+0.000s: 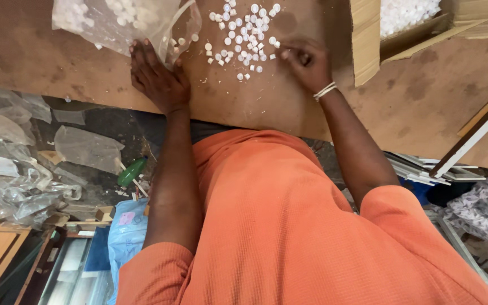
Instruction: The person takes a plastic bag of small white foam pieces, spreads the pieces across the workbench, and picks them up a few at a time to place them into an open cardboard box on the bench. The person carries the box over and continues transferring pieces from the table into it.
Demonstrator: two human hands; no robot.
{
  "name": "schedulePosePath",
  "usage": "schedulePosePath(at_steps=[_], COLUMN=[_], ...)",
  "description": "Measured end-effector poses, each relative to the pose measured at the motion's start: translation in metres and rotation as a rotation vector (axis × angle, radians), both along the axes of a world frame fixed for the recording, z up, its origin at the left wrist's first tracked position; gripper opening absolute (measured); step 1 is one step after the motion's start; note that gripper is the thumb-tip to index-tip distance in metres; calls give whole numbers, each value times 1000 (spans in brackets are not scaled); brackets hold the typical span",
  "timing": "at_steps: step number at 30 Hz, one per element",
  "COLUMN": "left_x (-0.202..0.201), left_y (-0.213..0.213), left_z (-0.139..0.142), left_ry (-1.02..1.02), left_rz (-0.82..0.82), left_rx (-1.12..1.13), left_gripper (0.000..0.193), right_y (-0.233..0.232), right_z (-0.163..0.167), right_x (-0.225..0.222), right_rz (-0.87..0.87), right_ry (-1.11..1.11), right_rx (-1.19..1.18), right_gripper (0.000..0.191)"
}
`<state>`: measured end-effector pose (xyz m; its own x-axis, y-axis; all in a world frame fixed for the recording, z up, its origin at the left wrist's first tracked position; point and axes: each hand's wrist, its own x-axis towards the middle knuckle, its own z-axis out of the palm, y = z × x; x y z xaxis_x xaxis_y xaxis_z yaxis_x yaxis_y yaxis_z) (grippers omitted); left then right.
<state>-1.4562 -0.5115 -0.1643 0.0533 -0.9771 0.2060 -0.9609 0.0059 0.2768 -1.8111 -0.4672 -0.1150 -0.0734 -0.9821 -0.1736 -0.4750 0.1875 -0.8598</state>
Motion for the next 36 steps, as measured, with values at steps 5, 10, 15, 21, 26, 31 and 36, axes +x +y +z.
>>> schedulePosePath(at_steps=[5,10,15,21,26,31,36], left_x=[0,-1,-2,-2,-2,-1,0], left_y=[-1,-1,-2,0,-1,0,0], left_z=[2,2,4,6,4,1,0], left_ry=[-1,-6,-5,0,-9,12,-7], left_rz=[-7,-6,-3,5,-1,3,-4], left_rx=[-7,-10,-1,9,3,3,8], left_gripper=[67,67,67,67,67,67,68], right_y=[1,10,10,5,9,19,17], right_z=[3,-22,-28,-7,-15,-23,-10], right_x=[20,5,11,51,42,15,36], right_rz=[201,-78,-199,20,-81,-227,109], right_ry=[199,-648,-478,253,-208,-856,73], right_rx=[-100,166,164,-95,22,259,19], right_gripper=[19,23,22,16,14,24,21])
